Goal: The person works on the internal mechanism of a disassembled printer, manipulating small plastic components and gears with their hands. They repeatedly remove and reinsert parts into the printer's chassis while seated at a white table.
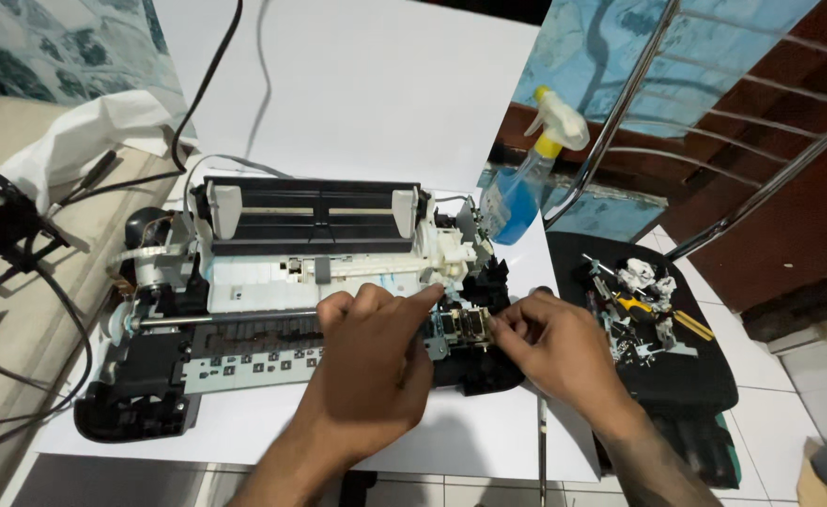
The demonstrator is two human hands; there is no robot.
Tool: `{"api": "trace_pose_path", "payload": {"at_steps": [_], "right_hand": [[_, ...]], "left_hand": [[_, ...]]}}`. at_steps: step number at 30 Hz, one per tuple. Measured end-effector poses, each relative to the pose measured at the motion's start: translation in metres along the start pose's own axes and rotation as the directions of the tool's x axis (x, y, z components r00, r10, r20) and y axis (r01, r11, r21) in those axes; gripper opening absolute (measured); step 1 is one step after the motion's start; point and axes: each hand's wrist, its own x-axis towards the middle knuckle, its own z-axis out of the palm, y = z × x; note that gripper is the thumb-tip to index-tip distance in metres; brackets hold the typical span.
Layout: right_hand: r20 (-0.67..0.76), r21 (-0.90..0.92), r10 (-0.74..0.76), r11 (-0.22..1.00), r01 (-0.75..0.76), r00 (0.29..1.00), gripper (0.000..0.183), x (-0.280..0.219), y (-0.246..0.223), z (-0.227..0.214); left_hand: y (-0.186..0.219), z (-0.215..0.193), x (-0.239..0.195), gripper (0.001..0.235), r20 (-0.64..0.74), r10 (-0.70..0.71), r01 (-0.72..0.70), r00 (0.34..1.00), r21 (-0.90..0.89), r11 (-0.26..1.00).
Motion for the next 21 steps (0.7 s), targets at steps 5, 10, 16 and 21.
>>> {"api": "trace_pose_path", "payload": {"at_steps": [5,10,16,21], "right_hand": [[0.008,-0.088,0.035,0.996,-0.034,0.999,0.021,-0.003,-0.006,0.002],[0.039,-0.046,0.058,0.997,-0.056,0.998,0.016,-0.002,-0.001,-0.006],[-0.056,0.188,-0.007,0.982,0.017,0.998,0.021,0.003,0.012,-0.005],[0.005,-0.036,0.069,0.997,-0.069,0.998,0.027,-0.003,-0.008,0.0]], "left_hand": [[-0.001,0.004,-0.003,0.056,0.012,-0.002,0.003,1.0,-0.007,1.0],[0.002,0.003,-0.003,0.053,-0.009,0.023,-0.023,1.0,0.004,1.0],[0.002,0.003,-0.002,0.052,-0.03,0.011,-0.011,0.999,0.014,1.0],[0.004,0.004,-0.002,0.045,-0.025,0.002,-0.001,1.0,0.018,1.0]]}}
